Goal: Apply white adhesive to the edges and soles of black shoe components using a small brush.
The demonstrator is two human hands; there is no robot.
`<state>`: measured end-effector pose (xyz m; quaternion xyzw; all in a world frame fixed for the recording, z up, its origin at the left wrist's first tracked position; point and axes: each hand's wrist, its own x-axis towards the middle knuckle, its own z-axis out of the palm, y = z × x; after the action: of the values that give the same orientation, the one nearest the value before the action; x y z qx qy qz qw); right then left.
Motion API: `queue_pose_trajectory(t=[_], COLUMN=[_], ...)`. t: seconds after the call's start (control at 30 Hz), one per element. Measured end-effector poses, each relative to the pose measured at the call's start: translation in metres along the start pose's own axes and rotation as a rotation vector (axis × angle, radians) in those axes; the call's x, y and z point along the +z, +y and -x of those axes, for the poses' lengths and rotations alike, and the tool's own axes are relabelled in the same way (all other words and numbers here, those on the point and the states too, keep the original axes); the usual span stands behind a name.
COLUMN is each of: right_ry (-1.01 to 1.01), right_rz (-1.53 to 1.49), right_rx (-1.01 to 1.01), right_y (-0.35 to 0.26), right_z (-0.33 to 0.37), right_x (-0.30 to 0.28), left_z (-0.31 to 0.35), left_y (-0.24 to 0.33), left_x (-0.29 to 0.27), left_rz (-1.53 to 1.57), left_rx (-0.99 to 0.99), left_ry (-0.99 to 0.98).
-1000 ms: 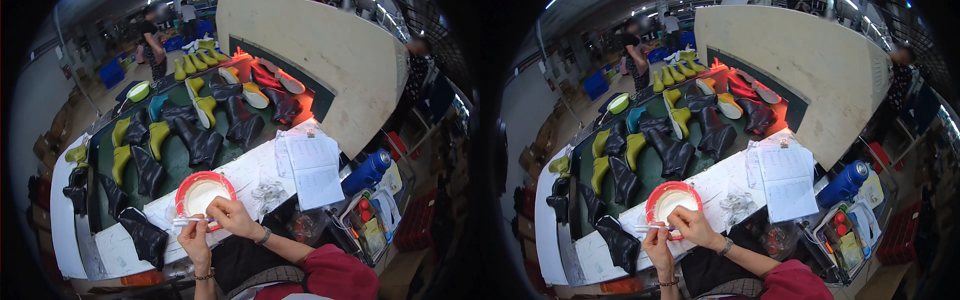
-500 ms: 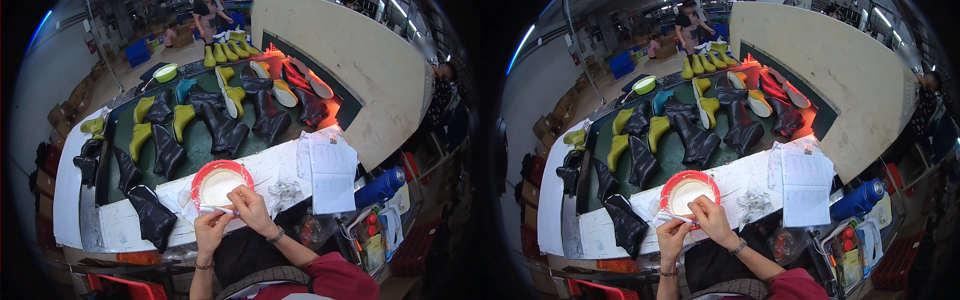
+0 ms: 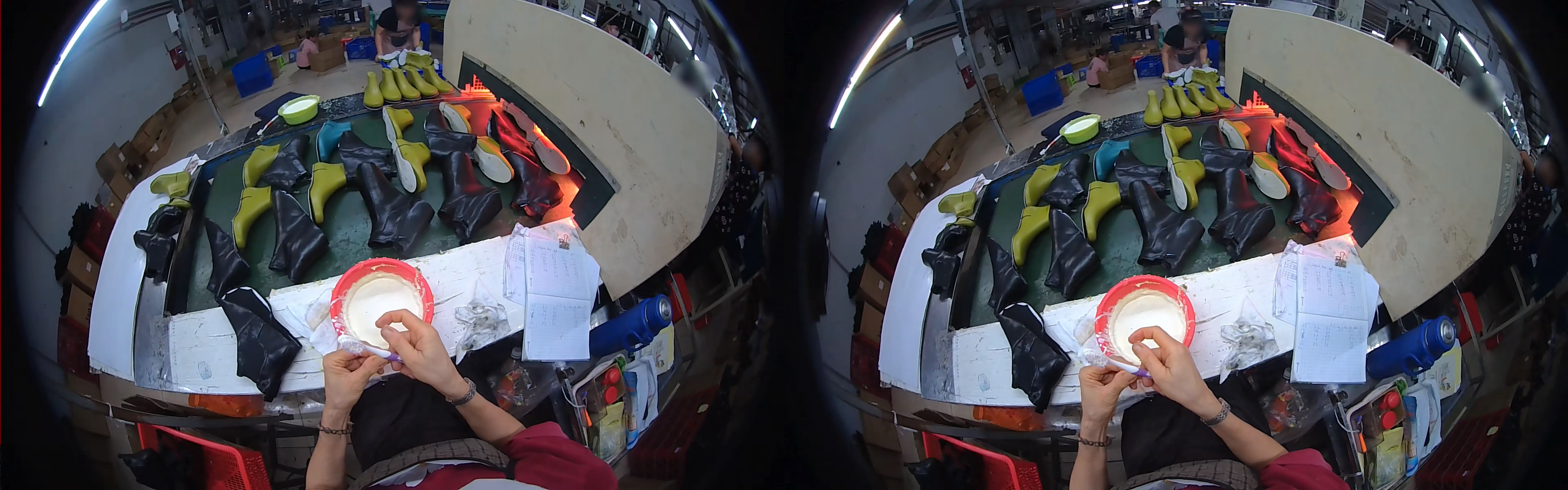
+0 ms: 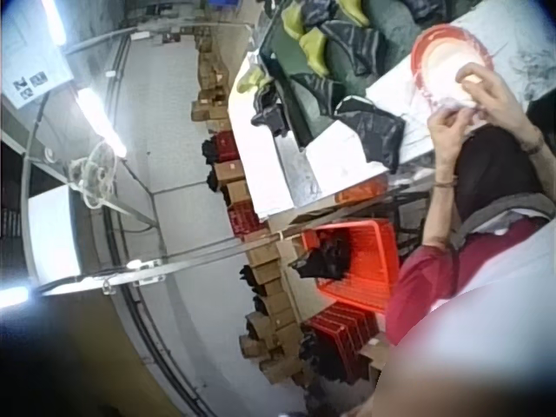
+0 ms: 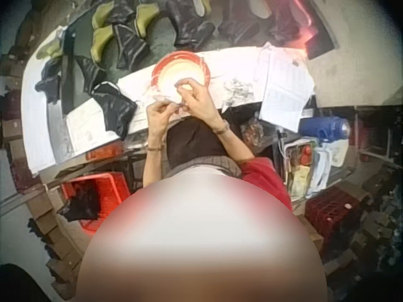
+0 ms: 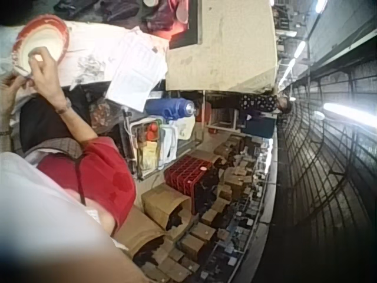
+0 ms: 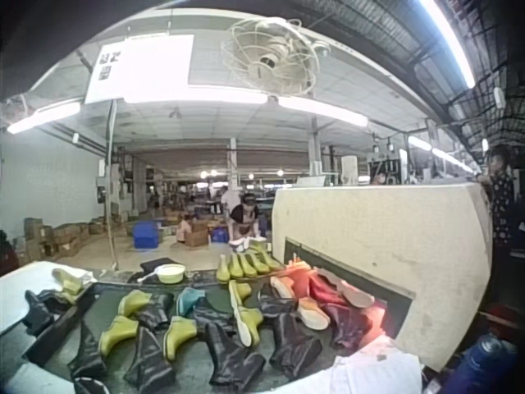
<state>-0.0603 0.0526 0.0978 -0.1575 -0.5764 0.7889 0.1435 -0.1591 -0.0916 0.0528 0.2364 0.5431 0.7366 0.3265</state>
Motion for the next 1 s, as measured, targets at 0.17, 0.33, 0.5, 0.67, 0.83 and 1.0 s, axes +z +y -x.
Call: queue_pose_trajectory(t=[0.17,0.33,0.5,0.67,0.83,1.0], right_ry=[0.031,0.047,0.069,0.205,0.269,0.145], right_rz=[0.043,0.068,0.091,0.083,0.182,0.462], right_rx=[-0.058,-0.097,-0.115,-0.151,-0.246,-0.462], right_y=[0.0,0.007,0.007,-0.002,-0.005,-0.007], right_z=[0.003,-0.001,0.0,-0.003,-0.003,0.003], right_x=[0.006,0.011,0.013,-0.004,-0.019,-0.006], left_z=[0.003,0.003,0.007,0.006,0.012,0.017], left_y=[0.0,0.004,0.008,0.007,0.014,0.02], left_x=[-0.002,0.01,0.028,0.023,0.0,0.015], left_rz=[0.016,-0.099,-0.066,0.052,0.008,-0.248], left_rx=[0.041,0.085,0.139,0.132,0.207,0.104], left_ry=[-0.006,-0.032,-0.092,0.005,-0.185,0.015])
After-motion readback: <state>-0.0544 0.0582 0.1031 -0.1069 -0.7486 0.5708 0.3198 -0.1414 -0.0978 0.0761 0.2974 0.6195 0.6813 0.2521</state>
